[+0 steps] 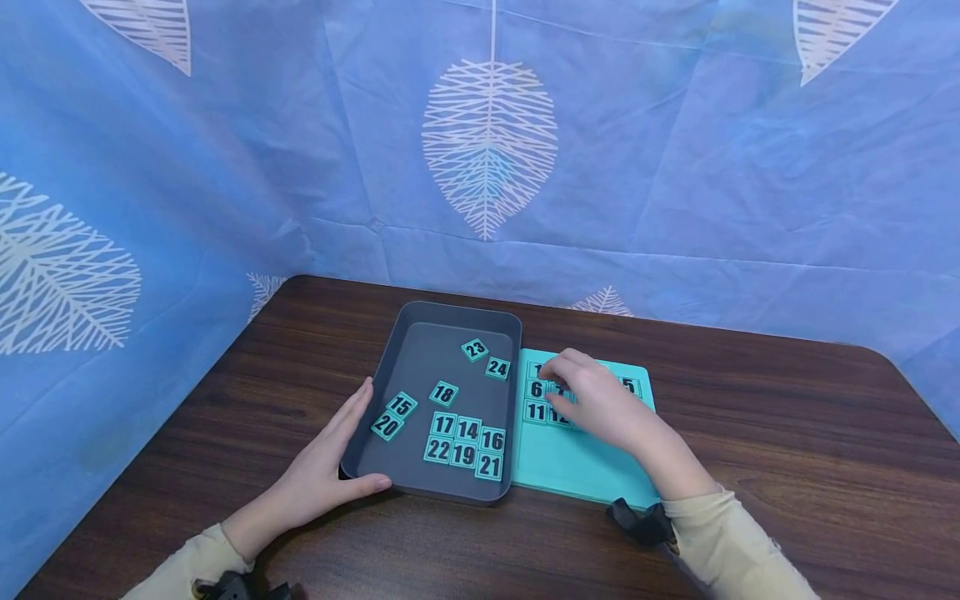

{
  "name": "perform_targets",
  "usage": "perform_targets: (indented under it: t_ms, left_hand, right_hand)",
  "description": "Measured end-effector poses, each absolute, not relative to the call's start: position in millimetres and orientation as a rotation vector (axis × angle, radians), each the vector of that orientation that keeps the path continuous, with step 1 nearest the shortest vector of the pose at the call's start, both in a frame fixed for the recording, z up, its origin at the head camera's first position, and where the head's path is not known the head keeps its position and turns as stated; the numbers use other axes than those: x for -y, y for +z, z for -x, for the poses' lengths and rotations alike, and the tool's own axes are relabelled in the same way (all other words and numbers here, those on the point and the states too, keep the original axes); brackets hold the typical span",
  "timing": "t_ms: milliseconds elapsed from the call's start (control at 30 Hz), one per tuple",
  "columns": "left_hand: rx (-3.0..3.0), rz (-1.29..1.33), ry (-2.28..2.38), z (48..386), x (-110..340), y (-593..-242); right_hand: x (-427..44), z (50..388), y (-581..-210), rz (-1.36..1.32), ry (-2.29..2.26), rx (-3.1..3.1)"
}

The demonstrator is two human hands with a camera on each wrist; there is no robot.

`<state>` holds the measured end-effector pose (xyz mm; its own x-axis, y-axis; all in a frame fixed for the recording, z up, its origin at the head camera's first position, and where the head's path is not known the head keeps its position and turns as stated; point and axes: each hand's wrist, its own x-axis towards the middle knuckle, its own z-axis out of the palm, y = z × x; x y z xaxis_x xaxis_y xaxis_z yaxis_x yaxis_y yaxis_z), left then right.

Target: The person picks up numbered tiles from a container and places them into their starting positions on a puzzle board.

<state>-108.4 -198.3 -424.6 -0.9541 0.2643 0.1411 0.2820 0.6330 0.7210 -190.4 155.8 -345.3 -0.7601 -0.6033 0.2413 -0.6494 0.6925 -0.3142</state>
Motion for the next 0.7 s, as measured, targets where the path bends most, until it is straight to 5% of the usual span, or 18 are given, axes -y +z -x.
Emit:
perform_targets:
  t_ms: [700]
  left_hand:
    - [2.836, 0.453, -1.236, 108.6, 197.8, -424.4]
  right_hand:
    - [-86.3, 182.5, -364.7, -1.378, 0.663, 2.768]
